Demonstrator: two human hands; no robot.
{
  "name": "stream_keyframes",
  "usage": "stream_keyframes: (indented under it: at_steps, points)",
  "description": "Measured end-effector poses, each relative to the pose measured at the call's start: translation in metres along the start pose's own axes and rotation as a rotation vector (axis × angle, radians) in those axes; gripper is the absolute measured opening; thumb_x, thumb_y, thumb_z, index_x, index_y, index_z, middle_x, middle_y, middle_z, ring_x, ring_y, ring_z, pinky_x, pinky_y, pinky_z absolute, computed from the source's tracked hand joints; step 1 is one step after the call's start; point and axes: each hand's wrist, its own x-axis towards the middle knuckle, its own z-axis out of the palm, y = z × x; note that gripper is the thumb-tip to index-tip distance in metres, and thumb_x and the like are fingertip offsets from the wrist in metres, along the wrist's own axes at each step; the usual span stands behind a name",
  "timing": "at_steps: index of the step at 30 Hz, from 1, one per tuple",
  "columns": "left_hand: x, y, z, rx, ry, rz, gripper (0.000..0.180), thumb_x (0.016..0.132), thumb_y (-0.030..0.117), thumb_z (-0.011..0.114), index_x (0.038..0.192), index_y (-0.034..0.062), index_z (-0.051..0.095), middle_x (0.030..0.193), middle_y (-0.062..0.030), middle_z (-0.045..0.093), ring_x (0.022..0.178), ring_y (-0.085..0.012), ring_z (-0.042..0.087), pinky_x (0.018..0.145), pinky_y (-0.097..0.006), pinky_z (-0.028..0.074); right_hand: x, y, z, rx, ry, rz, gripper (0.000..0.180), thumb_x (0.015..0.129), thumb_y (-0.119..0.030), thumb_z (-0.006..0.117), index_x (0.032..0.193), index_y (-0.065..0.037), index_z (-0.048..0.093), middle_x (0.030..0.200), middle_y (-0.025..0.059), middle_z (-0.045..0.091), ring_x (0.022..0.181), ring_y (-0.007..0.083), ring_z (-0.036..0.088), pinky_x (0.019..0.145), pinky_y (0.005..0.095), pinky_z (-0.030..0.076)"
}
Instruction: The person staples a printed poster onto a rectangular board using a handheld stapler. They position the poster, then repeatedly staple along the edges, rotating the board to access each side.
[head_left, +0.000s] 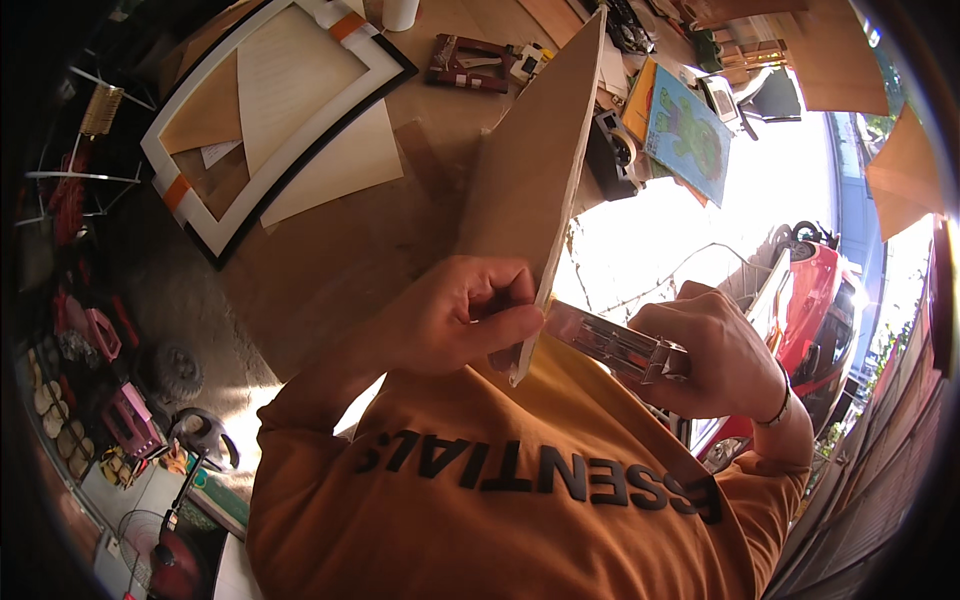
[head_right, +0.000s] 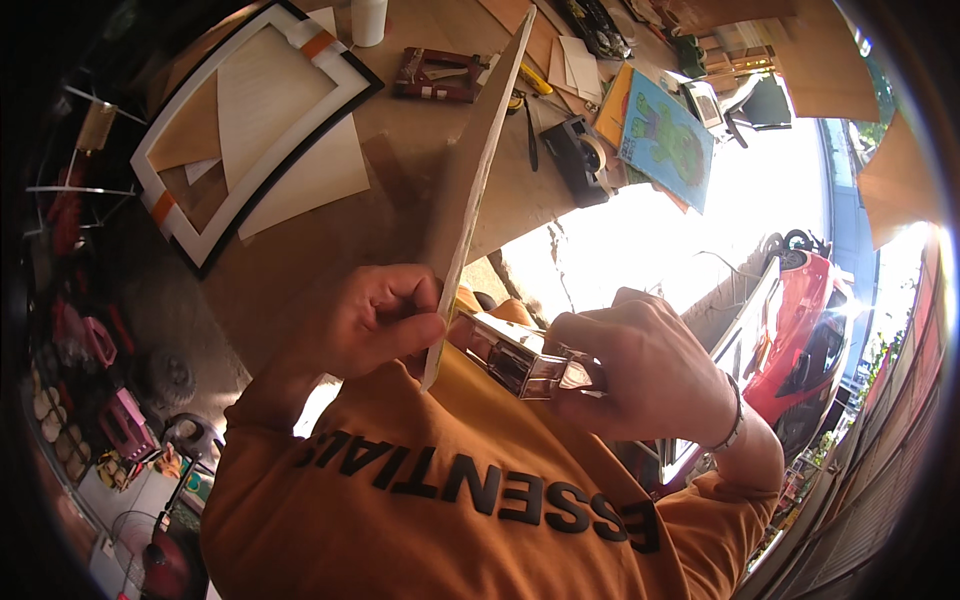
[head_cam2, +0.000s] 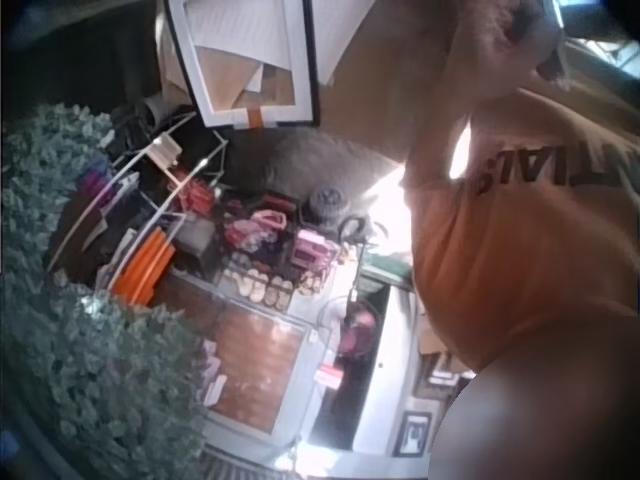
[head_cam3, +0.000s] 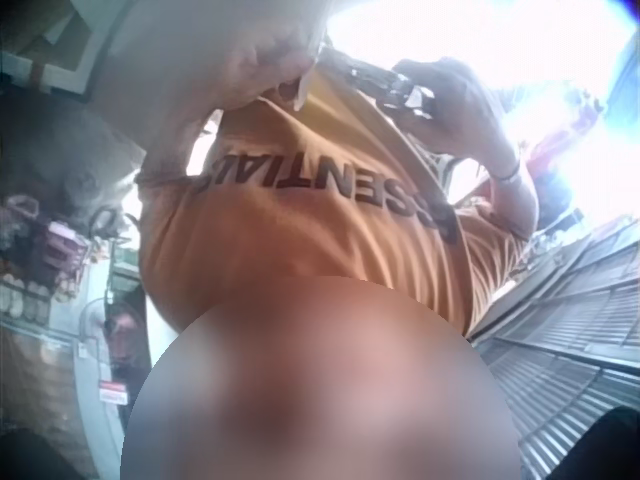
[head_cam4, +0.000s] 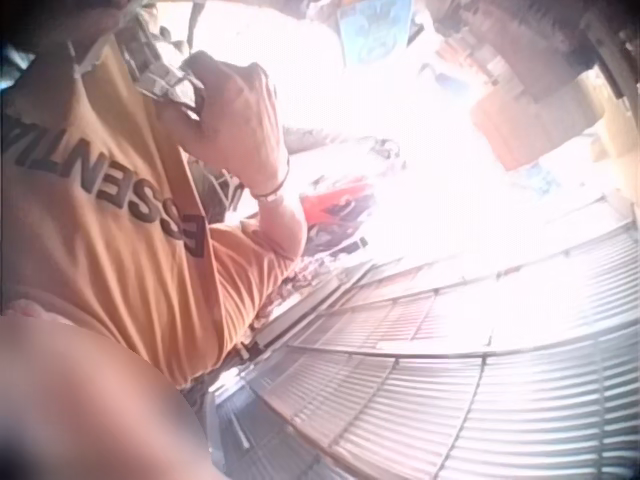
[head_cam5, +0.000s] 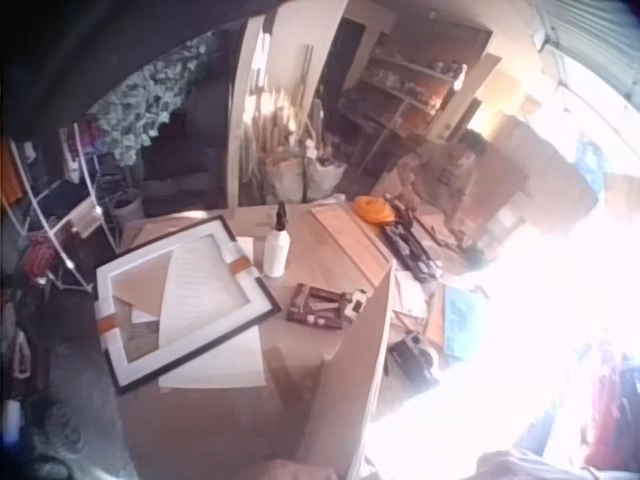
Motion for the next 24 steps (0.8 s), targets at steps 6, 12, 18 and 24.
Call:
stream_keyframes:
  at_steps: [6, 12, 18, 24]
  points:
    - [0.001, -0.005, 0.002, -0.002, -0.013, 0.039, 0.02, 0.104, 0.018, 0.06, 0.092, 0.0033, 0.055, 0.079, -0.001, 0.064, 0.07, -0.0051, 0.064, 0.062, -0.022, 0.053, 0.0, -0.004, -0.002, -0.016, -0.038, -0.016, 0.033, 0.071, -0.027, 0.08, 0.096, -0.009, 0.068, 0.063, 0.0091, 0.062, 0.068, 0.035, 0.063, 0.077, 0.0423, 0.047]
    - [0.002, -0.007, 0.0, -0.02, -0.022, 0.038, 0.02, 0.104, 0.018, 0.06, 0.092, 0.0034, 0.054, 0.079, -0.0011, 0.064, 0.07, -0.0053, 0.064, 0.062, -0.022, 0.052, 0.002, -0.015, -0.006, -0.032, -0.054, 0.027, 0.03, 0.073, -0.028, 0.081, 0.088, -0.008, 0.067, 0.061, 0.0102, 0.061, 0.064, 0.0353, 0.062, 0.071, 0.043, 0.048]
    - [0.001, -0.005, -0.002, 0.039, 0.004, 0.044, 0.019, 0.104, 0.018, 0.06, 0.093, 0.0032, 0.055, 0.08, -0.0019, 0.065, 0.071, -0.0055, 0.064, 0.063, -0.023, 0.052, 0.013, -0.018, 0.004, -0.019, 0.107, -0.043, 0.032, 0.069, -0.029, 0.088, 0.076, -0.006, 0.066, 0.062, 0.01, 0.062, 0.061, 0.0332, 0.059, 0.062, 0.0391, 0.046]
    - [-0.024, 0.018, -0.039, 0.067, 0.04, 0.151, 0.032, 0.107, 0.033, 0.055, 0.106, 0.0007, 0.058, 0.094, -0.0047, 0.067, 0.085, -0.0095, 0.066, 0.073, -0.024, 0.053, 0.016, 0.048, 0.027, 0.715, 0.551, -0.187, 0.038, 0.089, -0.022, 0.072, 0.117, 0.003, 0.061, 0.087, 0.0076, 0.065, 0.076, 0.0166, 0.059, 0.069, 0.0318, 0.045]
